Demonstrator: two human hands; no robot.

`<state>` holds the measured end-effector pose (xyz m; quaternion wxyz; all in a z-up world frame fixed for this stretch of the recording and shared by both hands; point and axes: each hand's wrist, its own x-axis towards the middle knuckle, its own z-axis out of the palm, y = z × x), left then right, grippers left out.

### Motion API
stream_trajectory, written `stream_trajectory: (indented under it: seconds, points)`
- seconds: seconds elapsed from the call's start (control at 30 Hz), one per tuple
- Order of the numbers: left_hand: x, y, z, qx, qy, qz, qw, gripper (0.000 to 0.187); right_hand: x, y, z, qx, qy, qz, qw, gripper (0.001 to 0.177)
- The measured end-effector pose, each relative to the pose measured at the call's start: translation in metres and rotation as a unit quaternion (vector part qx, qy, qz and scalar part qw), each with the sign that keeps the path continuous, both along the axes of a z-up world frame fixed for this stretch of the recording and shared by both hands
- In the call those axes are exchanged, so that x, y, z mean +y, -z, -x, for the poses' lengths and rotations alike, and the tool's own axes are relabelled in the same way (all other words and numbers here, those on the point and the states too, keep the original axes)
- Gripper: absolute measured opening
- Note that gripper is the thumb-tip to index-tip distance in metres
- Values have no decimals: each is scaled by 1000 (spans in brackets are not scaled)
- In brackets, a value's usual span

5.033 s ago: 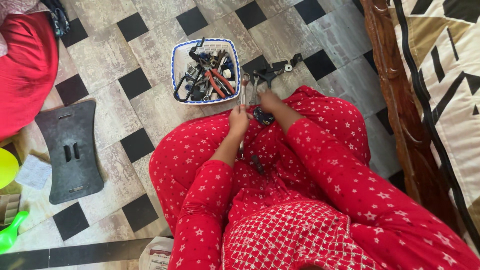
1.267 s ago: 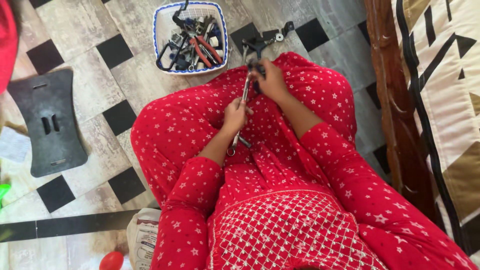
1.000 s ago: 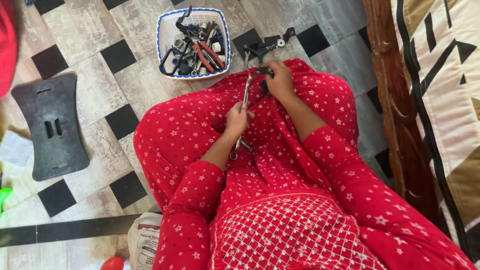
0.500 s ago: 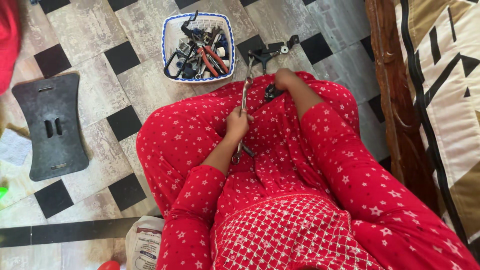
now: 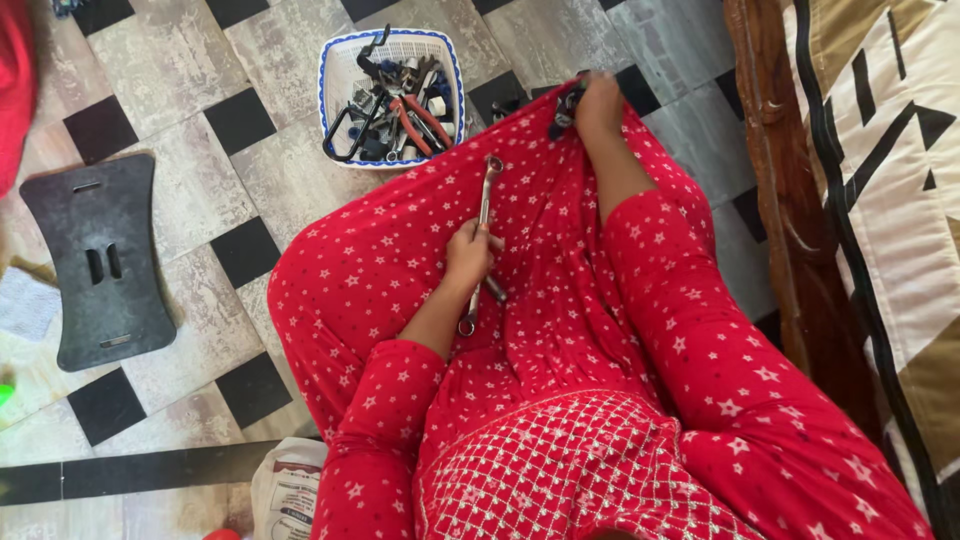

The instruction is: The person sits on the floor and uses a wrench to tighten or loosen components on a small black object and then uses the wrench on a blue plastic bat.

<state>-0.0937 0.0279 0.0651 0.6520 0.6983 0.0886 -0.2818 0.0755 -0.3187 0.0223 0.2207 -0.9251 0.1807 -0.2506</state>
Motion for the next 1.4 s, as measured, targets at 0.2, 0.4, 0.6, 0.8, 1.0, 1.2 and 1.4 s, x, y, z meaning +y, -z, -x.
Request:
stream_trajectory:
  seconds: [0.2, 0.4, 0.6, 0.8, 1.0, 1.2, 1.4]
  points:
    - [-2, 14, -5, 50, -9, 59, 997, 38, -18, -29, -1, -81, 93, -71, 990, 23]
    - [-20, 32, -12, 35, -14, 116, 993, 34, 17, -88, 35, -125, -17, -424, 897, 31]
    - [-19, 47, -14, 7, -2, 77, 997, 35, 68, -112, 79, 63, -131, -718, 681, 20]
    - [-14, 45, -14, -43, -24, 38, 998, 35, 88, -92, 112, 109, -176, -592, 779, 20]
    - [-16, 20, -12, -85, -15, -7, 996, 34, 77, -69, 91, -27, -221, -219, 950, 21]
    - [-16, 17, -12, -111, -8, -28, 993, 33, 109, -51, 76, -61, -230, -124, 963, 23]
    - [-18, 31, -12, -125, -20, -3, 992, 31, 130, -43, 87, -4, -253, -136, 958, 20]
